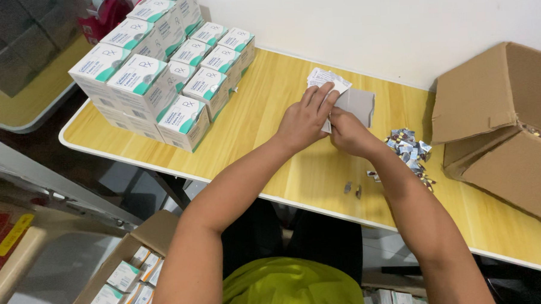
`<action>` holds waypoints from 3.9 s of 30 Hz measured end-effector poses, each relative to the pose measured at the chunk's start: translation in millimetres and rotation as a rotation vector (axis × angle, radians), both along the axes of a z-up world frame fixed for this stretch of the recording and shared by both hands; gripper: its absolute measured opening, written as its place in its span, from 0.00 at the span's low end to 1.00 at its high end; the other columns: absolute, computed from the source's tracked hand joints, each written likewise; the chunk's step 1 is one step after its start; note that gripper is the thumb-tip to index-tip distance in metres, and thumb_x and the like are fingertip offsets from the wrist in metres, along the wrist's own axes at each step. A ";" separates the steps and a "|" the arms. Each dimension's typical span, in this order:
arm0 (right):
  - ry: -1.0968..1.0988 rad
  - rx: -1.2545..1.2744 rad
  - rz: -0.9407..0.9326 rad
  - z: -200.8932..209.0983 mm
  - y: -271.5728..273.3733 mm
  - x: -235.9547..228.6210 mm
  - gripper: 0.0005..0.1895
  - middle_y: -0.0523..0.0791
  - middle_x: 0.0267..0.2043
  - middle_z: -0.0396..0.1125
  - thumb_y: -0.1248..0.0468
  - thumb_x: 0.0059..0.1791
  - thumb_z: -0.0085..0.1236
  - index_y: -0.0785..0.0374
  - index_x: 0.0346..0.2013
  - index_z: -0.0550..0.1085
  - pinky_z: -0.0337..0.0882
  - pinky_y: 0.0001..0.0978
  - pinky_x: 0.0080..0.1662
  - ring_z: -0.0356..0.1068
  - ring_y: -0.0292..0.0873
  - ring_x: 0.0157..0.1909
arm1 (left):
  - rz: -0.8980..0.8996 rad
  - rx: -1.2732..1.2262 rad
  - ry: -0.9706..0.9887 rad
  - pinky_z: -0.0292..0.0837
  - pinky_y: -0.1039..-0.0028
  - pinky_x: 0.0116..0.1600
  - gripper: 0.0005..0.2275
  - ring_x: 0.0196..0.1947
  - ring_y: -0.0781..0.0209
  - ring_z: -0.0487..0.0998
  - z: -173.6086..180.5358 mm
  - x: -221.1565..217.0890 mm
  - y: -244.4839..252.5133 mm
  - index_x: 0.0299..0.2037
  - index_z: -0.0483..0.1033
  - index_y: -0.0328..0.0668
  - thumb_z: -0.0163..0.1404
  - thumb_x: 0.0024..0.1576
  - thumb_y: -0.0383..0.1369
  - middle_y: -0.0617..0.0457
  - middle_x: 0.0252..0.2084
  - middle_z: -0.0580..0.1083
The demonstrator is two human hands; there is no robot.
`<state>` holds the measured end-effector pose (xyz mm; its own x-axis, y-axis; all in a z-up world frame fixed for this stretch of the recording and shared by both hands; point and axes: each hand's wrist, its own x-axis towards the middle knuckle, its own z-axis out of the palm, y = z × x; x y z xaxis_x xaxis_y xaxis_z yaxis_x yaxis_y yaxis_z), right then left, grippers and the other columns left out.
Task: The person opens a small white box and places multiple small foil-wrapped items into it from a pile on the table. The person then closes the box and sets it aside.
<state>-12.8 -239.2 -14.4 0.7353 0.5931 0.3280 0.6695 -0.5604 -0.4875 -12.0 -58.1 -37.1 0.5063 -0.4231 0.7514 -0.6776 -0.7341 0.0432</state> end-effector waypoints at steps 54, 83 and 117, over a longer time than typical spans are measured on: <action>0.487 -0.479 -1.445 64.1 -498.1 -134.9 0.51 0.64 0.78 0.40 0.27 0.48 0.43 0.47 0.78 0.48 0.44 0.66 0.71 0.36 0.67 0.80 | -0.627 -0.003 -0.308 0.67 0.70 0.41 0.14 0.27 0.61 0.76 53.8 -99.5 -310.6 0.30 0.70 0.46 0.59 0.51 0.44 0.57 0.24 0.72; 0.215 -0.221 -0.884 41.7 -376.8 -46.3 0.36 0.59 0.58 0.69 0.62 0.37 0.71 0.58 0.60 0.74 0.70 0.45 0.56 0.71 0.57 0.57 | -0.716 -0.041 -0.253 0.67 0.68 0.46 0.15 0.30 0.59 0.76 51.6 -86.8 -314.2 0.33 0.71 0.46 0.60 0.48 0.45 0.57 0.26 0.72; 0.470 0.674 -0.630 186.8 -266.5 -11.4 0.07 0.45 0.36 0.69 0.68 0.49 0.62 0.62 0.38 0.72 0.78 0.42 0.34 0.72 0.40 0.34 | -0.566 -0.377 0.628 0.62 0.57 0.68 0.30 0.66 0.39 0.66 23.5 -37.1 -138.6 0.64 0.63 0.31 0.46 0.63 0.52 0.35 0.64 0.64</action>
